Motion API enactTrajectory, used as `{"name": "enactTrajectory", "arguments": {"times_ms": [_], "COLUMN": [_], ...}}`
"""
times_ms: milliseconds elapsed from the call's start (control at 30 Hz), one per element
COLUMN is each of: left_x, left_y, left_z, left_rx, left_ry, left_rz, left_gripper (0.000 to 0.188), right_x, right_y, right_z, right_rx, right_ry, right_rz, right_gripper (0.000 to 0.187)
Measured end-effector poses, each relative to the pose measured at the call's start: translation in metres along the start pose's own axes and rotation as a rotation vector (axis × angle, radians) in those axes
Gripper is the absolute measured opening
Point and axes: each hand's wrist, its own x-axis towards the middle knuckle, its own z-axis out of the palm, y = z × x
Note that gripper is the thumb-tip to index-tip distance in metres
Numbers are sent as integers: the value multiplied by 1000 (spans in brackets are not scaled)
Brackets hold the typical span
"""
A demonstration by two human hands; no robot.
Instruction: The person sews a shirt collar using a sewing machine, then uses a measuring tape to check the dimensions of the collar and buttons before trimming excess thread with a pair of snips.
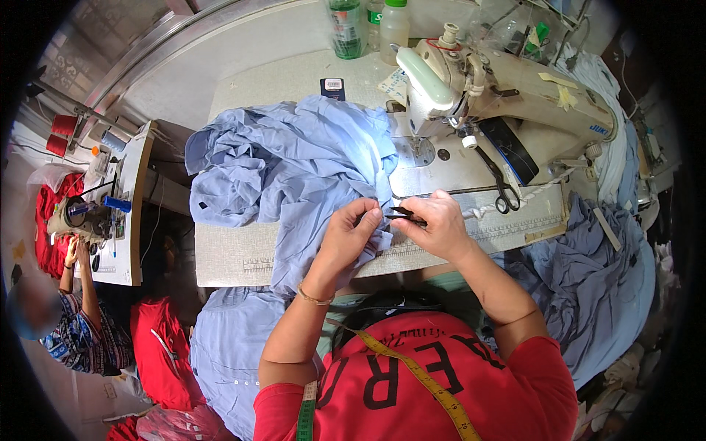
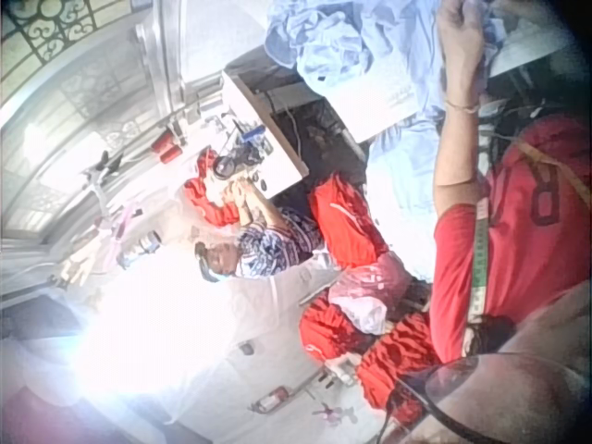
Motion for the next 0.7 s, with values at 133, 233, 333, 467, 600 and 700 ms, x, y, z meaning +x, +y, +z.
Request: {"name": "enactTrajectory", "arguments": {"times_ms": [133, 233, 333, 467, 600, 700], "left_x": [-1, -3, -3, -4, -3, -4], "left_y": [4, 11, 7, 10, 9, 10], "left_z": [3, 5, 6, 9, 8, 8], "left_rx": [42, 109, 128, 218, 288, 361], "left_ry": [14, 25, 47, 58, 55, 71], "left_rz": [1, -4, 53, 132, 168, 219], "left_gripper": [15, 15, 16, 15, 14, 13], "right_x": [-1, -3, 0, 4, 5, 6], "right_y": [-3, -8, -16, -20, -19, -20], "right_z": [-2, 4, 8, 6, 9, 12], "right_rx": [272, 507, 474, 364, 328, 388], "right_ry": [-35, -89, -40, -53, -44, -50], "right_rz": [228, 455, 474, 490, 490, 536], "right_gripper": [18, 20, 19, 19, 20, 19]}}
